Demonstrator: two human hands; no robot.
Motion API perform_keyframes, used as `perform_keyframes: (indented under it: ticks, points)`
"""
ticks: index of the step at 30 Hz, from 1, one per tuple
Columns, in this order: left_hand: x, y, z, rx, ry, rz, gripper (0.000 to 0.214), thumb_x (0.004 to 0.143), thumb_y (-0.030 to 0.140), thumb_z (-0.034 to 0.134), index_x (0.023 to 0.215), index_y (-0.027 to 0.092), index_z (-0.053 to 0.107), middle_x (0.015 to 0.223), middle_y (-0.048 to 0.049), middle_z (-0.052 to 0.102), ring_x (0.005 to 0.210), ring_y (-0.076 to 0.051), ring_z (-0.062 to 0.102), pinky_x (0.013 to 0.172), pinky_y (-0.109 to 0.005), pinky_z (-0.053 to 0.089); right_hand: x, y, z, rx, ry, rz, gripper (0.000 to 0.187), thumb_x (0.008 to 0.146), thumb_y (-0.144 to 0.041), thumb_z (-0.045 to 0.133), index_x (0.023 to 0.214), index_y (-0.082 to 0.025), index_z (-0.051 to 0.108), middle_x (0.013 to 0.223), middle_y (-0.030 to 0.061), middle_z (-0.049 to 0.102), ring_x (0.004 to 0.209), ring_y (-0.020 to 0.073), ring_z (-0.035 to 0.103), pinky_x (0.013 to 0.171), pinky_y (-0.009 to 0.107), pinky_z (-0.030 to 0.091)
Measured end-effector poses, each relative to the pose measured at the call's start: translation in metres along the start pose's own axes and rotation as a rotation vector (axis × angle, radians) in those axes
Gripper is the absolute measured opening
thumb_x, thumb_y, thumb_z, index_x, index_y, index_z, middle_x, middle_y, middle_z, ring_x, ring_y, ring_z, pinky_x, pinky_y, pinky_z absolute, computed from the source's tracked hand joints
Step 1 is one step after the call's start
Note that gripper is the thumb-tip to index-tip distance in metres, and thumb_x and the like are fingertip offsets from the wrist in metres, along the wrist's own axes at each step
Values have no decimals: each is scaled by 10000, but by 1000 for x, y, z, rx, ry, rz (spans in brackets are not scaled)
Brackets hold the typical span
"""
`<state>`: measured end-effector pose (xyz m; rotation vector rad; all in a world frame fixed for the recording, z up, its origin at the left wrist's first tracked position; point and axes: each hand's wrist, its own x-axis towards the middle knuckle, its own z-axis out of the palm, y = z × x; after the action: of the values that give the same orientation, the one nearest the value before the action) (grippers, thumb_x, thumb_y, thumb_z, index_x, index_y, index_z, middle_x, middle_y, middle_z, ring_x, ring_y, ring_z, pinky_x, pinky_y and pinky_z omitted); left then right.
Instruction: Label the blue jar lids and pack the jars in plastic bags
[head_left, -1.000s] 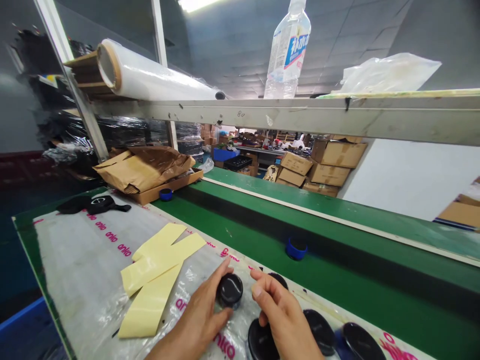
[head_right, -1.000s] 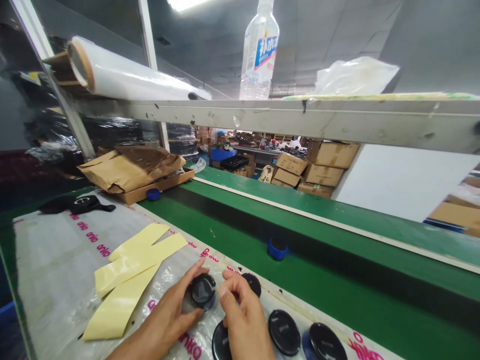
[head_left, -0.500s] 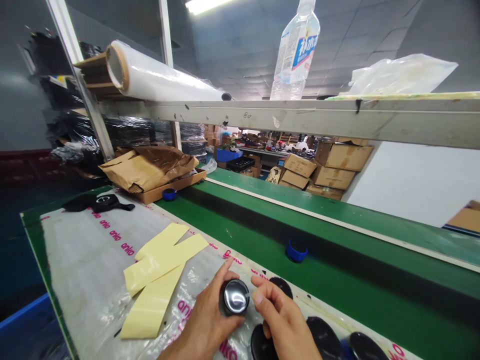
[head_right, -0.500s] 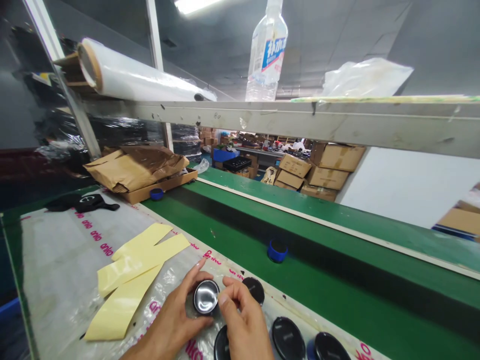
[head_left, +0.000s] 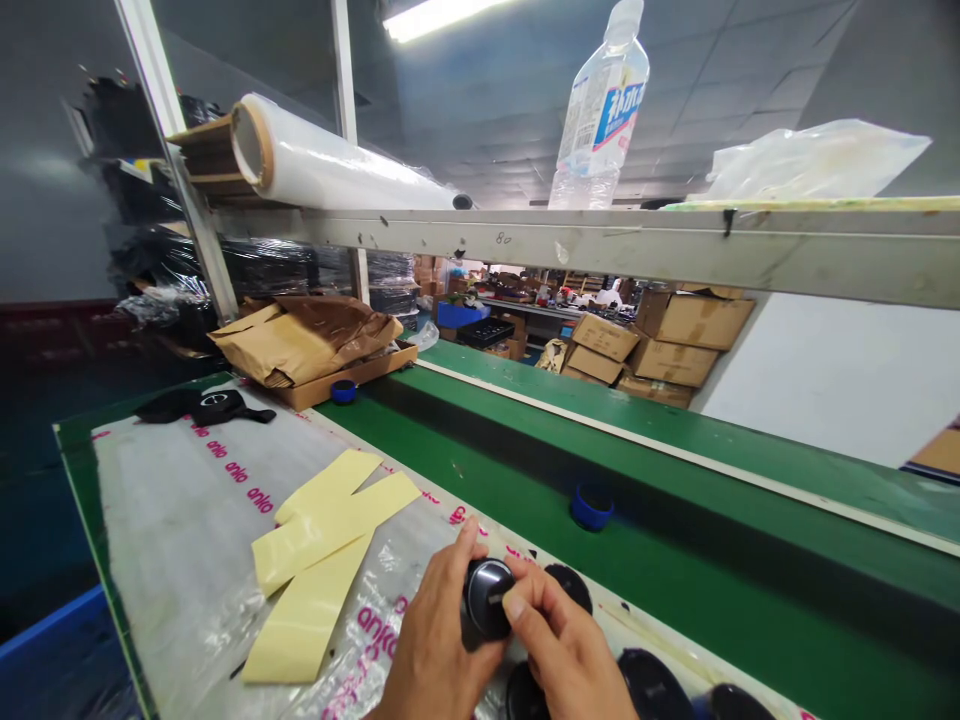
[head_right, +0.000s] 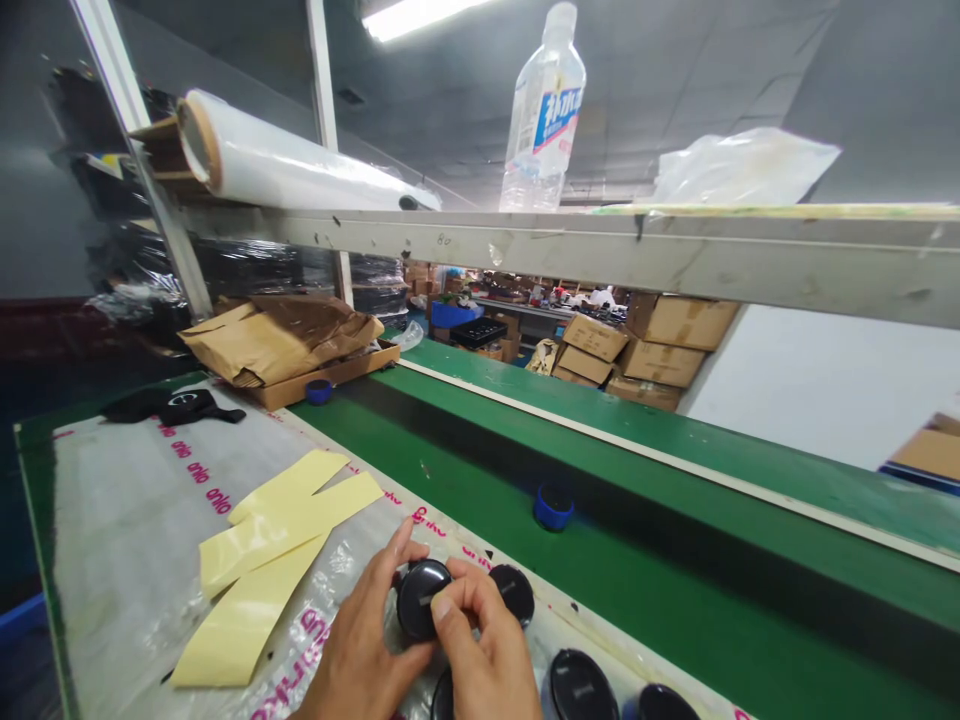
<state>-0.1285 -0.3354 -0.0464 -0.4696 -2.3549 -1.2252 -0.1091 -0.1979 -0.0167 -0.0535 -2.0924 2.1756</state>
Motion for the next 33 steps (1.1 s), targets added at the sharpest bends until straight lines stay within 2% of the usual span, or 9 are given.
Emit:
perform_keyframes:
  ticks: [5,9,18,29,33]
  points:
    - [-2,-3,1,24,3,26,860,825,135,653,1537,296,197,1263,-71,623,1154,-235,633,981,-409,557,0,3,3,-4,10,-36,432,775,-620,685,685,-199,654,1148,137,699,1210,351,558,1025,429,421]
    - [-4,-4,-1,3,-23,22,791,838,139,632,1517,281,250,1290,-86,625,1172,-241,632,991,-415,554,-2,1,4,-37,40,-59,425,774,-612,686,684,-198,661,1149,137,699,1195,348,561,1030,424,419]
    - [-7,-1,1,-60,57,20,725,863,186,634,1502,303,313,1277,-60,642,1161,-228,636,1004,-393,535,-4,0,5,-64,64,-65,434,780,-623,675,701,-196,676,1096,133,709,1091,334,608,934,388,478]
    - [-8,1,1,-31,42,26,711,881,206,634,1506,277,302,1267,-82,646,1144,-240,641,987,-406,542,-8,2,8,-123,122,-84,399,810,-582,648,720,-195,676,1092,122,710,938,280,642,851,344,503]
    - [-8,1,1,-21,23,33,718,875,196,635,1505,273,299,1270,-96,641,1146,-255,638,976,-425,551,-8,3,9,-147,129,-74,392,816,-580,630,725,-201,670,1114,111,710,941,270,641,839,320,504]
